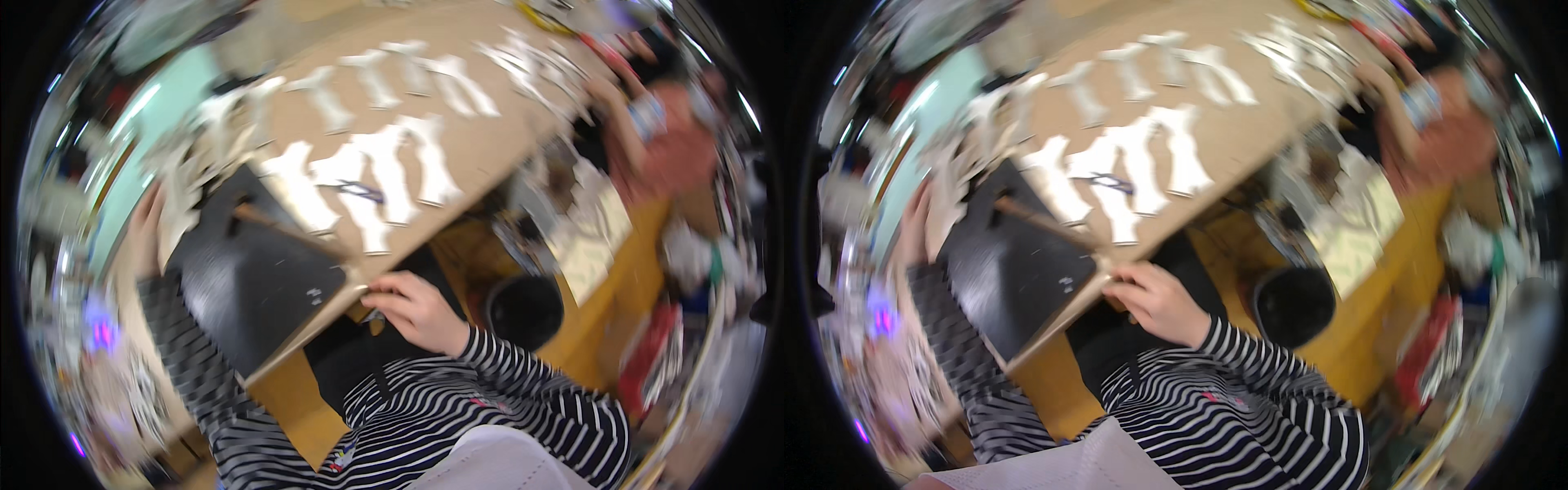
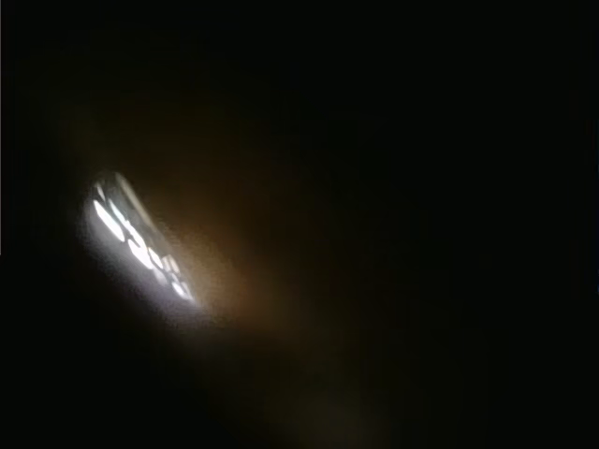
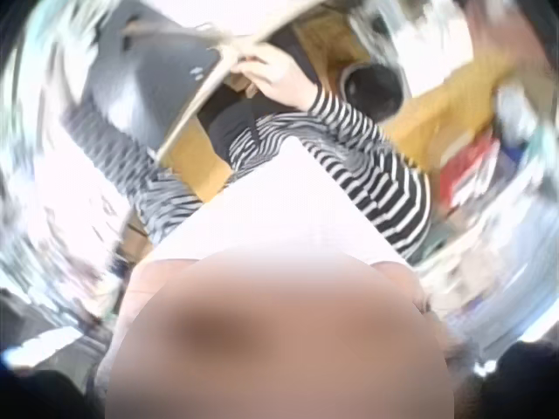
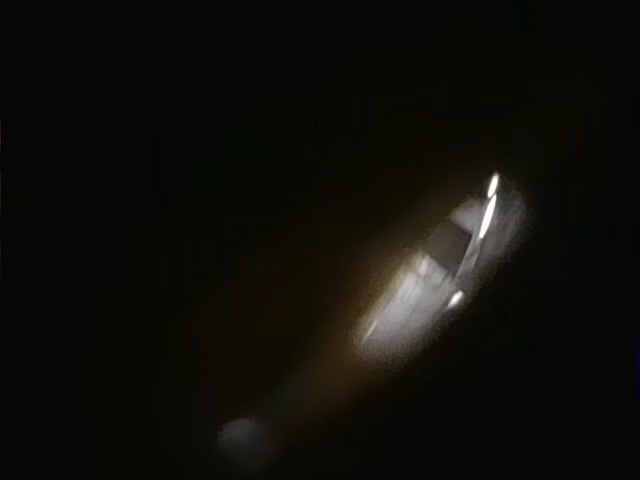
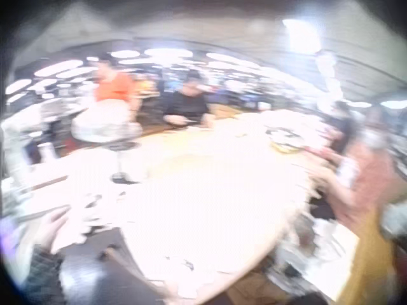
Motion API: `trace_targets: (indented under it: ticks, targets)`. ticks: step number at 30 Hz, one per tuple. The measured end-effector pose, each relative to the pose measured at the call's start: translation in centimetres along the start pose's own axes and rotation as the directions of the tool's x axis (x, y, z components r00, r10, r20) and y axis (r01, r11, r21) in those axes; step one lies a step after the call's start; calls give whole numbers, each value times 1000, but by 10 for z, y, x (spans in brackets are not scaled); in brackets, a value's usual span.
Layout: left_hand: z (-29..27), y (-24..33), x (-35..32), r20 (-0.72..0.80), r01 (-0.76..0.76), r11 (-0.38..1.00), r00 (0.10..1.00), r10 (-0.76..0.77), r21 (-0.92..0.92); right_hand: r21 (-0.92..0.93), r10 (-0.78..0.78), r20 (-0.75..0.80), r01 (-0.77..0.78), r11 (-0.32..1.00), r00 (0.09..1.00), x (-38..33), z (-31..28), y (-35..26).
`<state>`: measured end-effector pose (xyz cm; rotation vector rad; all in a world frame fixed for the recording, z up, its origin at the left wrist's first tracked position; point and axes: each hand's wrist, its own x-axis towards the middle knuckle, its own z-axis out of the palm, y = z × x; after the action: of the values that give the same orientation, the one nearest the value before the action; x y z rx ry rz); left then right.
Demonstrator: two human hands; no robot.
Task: The person repeatedly picks up Y-shaped fabric pieces, places them on a black cutting mat, and uses a metal file to smooth or trim the edges. After each piece is worked on, it is set aside on the table. The process is repeated for multiple pieces throughout the clip.
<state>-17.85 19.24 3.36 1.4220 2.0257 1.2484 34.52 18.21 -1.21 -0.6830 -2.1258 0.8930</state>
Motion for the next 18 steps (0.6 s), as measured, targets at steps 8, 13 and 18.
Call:
trace_targets:
  ticks: [8, 13, 18]
  targets:
    - [-15, -2, -77, 223, 218, 954, 939, -262, 205, -503, 332, -671, -737, 452, 662, -88, -227, 141]
    - [-28, 7, -91, 250, 218, 955, 931, -265, 202, -495, 589, -555, -803, 333, 587, -134, -264, 151]
    - [-15, 33, -88, 278, 221, 967, 928, -249, 128, -536, -51, -754, -567, 626, 655, -90, -233, 98]
